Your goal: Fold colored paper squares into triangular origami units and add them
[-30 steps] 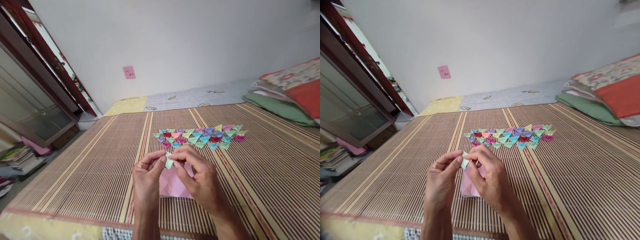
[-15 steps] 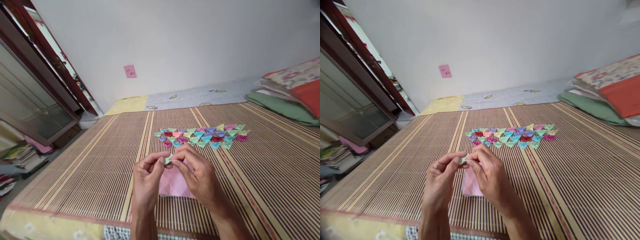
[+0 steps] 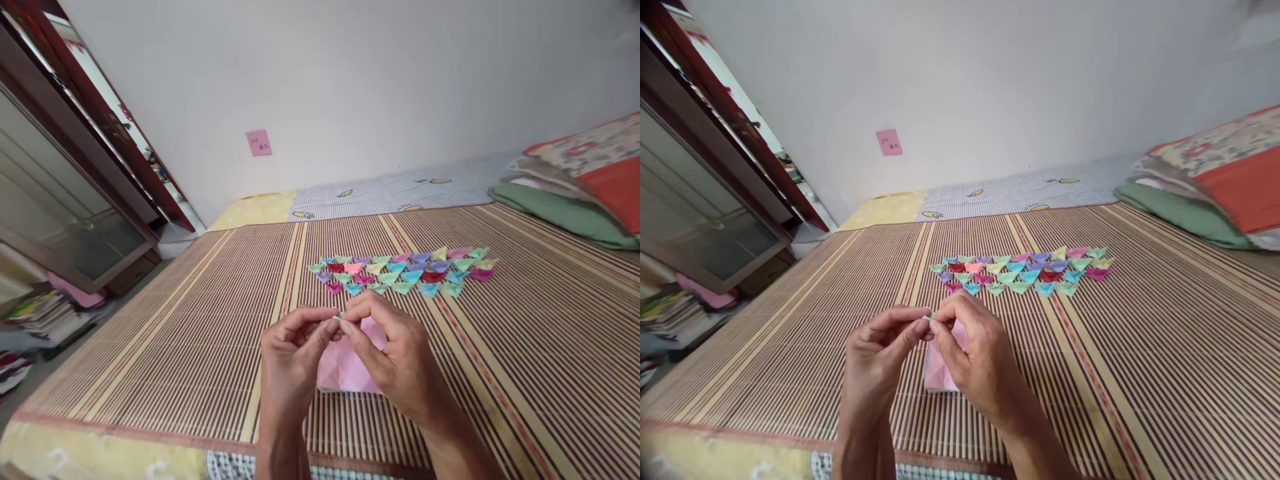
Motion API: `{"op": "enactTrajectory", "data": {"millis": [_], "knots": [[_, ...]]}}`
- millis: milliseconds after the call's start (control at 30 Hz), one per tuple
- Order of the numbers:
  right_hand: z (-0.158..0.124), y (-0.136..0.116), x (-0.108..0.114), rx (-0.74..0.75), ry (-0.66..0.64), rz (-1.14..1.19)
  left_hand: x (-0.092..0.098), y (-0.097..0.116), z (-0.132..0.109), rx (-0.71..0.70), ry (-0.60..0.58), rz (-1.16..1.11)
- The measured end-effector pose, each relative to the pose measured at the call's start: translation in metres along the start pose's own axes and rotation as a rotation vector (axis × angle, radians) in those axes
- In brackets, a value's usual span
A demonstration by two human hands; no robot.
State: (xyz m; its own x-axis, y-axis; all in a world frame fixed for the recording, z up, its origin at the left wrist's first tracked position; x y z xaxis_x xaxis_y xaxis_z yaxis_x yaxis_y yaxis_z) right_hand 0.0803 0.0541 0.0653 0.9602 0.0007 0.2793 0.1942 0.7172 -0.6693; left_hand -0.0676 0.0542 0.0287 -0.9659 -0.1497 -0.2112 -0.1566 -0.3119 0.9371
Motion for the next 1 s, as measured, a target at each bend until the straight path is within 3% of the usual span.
{"op": "enactTrajectory", "data": {"millis": [200,600,767,1000], "knots": [[-0.001,0.004,-0.001,-0.034,0.063,-0.009,0.001,-0.004,0.002,-0.003,-0.004,-0.094],[-0.002,0.018,-0.005,-0.172,0.012,0.132,0.002,-0.007,0.003,0.021,0.008,-0.125],[-0.001,0.015,-0.004,-0.168,0.016,0.144,0.006,-0.010,0.004,0.006,0.051,-0.164],[-0.004,0.025,-0.012,-0.327,0.020,0.160,0.015,-0.014,0.003,-0.010,0.149,-0.183]]}}
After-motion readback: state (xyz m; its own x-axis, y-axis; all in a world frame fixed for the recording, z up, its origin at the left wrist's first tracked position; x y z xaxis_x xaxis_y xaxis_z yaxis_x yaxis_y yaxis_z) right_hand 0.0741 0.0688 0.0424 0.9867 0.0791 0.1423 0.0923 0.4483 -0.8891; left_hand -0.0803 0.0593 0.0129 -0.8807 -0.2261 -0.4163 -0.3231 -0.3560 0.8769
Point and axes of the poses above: each hand's wrist, its own z-axis towards the middle knuckle, its own x-axis out of the back of the hand, y = z × x, the point moved 10 cm from there along z, towards the middle knuckle, and after that the axes turned 2 degrees about -z, right-handed, at the moved point
